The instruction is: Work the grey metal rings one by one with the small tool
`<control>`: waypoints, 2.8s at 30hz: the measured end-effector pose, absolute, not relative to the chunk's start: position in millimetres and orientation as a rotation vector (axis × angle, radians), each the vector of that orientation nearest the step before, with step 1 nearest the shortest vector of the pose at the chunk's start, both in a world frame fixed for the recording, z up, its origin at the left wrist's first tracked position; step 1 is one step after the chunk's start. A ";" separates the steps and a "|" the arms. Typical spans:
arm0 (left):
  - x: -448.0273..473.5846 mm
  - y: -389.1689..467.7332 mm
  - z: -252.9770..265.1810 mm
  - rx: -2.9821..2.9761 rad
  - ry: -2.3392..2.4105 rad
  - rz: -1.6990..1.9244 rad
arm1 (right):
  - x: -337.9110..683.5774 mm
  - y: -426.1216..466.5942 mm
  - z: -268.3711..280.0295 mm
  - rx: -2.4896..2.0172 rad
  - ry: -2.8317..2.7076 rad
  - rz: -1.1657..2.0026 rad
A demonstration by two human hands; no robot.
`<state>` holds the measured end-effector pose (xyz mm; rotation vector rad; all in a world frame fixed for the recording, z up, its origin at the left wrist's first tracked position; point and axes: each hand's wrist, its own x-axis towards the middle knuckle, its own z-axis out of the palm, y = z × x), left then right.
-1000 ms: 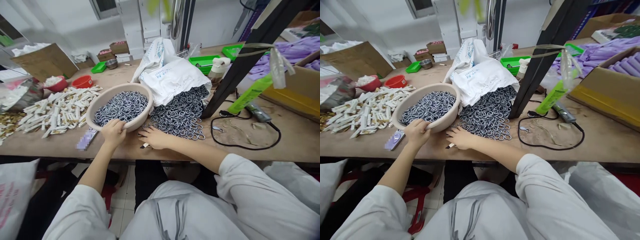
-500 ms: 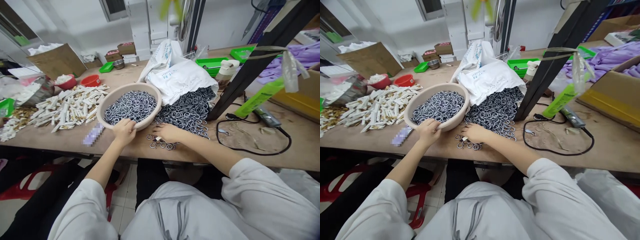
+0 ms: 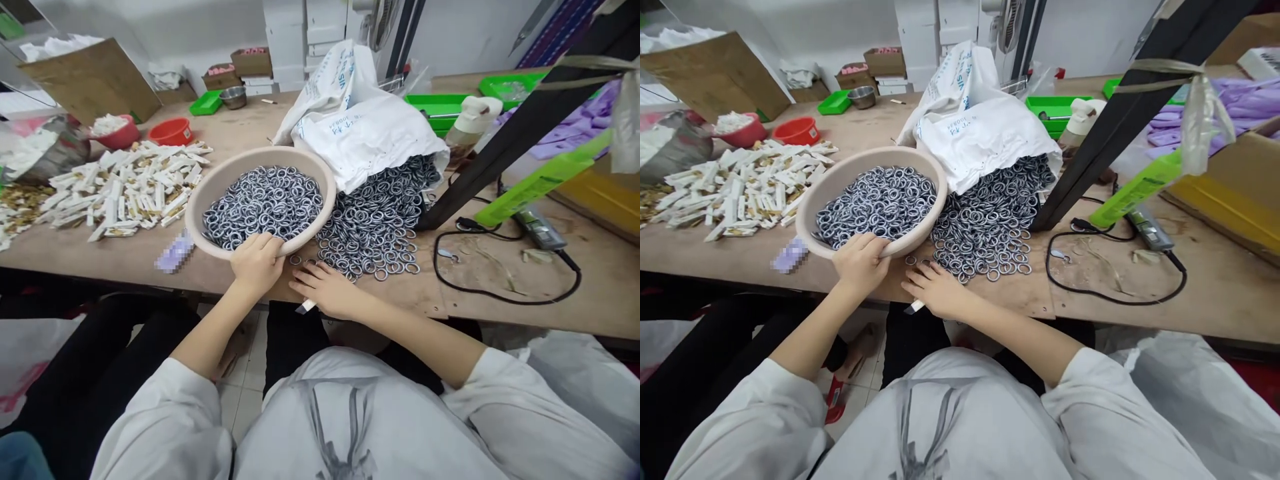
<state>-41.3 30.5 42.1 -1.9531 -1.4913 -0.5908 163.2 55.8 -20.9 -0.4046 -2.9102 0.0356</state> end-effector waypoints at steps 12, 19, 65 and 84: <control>-63.3 25.0 53.3 -2.025 -1.589 -0.682 | 195.2 88.9 -28.8 -0.440 -2.839 -0.073; -72.4 27.3 63.1 -2.013 -1.625 -0.718 | 158.0 98.6 -33.8 -0.420 -2.850 -0.047; -18.6 -24.6 -33.6 -2.107 -1.769 -0.978 | 334.5 60.4 -27.5 -1.418 -1.653 0.264; 109.1 107.3 -15.5 -2.616 -1.624 -0.511 | 306.1 73.8 -40.4 -1.395 -2.103 0.210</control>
